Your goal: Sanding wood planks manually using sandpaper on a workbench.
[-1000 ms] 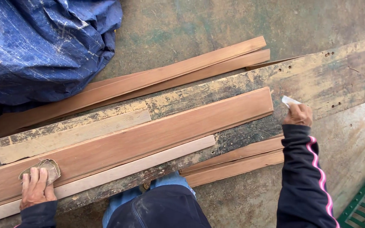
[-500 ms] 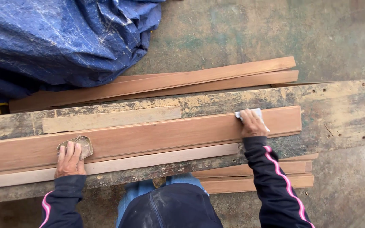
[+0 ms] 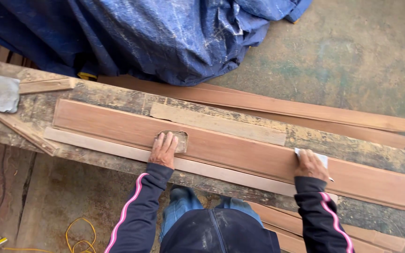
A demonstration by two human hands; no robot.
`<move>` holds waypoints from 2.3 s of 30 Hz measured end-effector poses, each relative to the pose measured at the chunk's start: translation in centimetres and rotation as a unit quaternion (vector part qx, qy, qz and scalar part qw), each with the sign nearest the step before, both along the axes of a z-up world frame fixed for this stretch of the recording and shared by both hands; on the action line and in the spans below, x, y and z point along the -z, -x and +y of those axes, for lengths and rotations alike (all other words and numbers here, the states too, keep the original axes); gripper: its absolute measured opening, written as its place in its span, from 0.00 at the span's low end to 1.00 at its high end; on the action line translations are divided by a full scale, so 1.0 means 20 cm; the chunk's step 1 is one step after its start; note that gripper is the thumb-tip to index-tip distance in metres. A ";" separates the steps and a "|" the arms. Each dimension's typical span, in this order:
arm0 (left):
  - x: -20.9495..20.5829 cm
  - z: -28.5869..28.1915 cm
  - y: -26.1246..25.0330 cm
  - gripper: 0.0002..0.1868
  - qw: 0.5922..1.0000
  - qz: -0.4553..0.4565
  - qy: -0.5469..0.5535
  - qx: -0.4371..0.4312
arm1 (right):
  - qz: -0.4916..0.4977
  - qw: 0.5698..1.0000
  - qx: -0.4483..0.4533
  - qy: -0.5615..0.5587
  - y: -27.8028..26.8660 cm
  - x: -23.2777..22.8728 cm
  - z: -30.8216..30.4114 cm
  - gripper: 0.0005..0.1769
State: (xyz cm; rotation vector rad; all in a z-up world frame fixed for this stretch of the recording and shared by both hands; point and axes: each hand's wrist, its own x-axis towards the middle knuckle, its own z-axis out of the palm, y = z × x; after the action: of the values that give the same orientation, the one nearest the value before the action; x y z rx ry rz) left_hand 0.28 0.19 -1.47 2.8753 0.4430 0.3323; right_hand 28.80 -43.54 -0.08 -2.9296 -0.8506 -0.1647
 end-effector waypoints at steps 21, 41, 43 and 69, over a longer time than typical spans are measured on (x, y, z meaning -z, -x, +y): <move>-0.29 2.22 1.20 0.29 0.959 -0.046 -0.135 -0.245 | 0.086 0.951 -0.293 -0.055 1.50 -0.03 2.50 0.41; -0.38 3.44 1.81 0.26 0.889 -0.085 -0.166 -0.418 | -0.062 0.989 -0.013 -0.136 1.54 0.12 2.56 0.17; -0.38 3.58 1.84 0.27 0.881 -0.063 -0.181 -0.432 | -0.067 0.986 -0.023 -0.150 1.75 0.05 3.00 0.19; -0.49 3.32 1.49 0.23 0.912 -0.166 0.368 -0.077 | 0.091 0.979 -0.113 -0.147 2.40 -0.29 3.90 0.33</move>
State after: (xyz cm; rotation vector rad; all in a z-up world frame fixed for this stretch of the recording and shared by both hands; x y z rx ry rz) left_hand -29.52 66.67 8.26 2.0091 0.5791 0.5341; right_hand -19.13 34.38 5.81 -2.5099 -1.0216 -0.0044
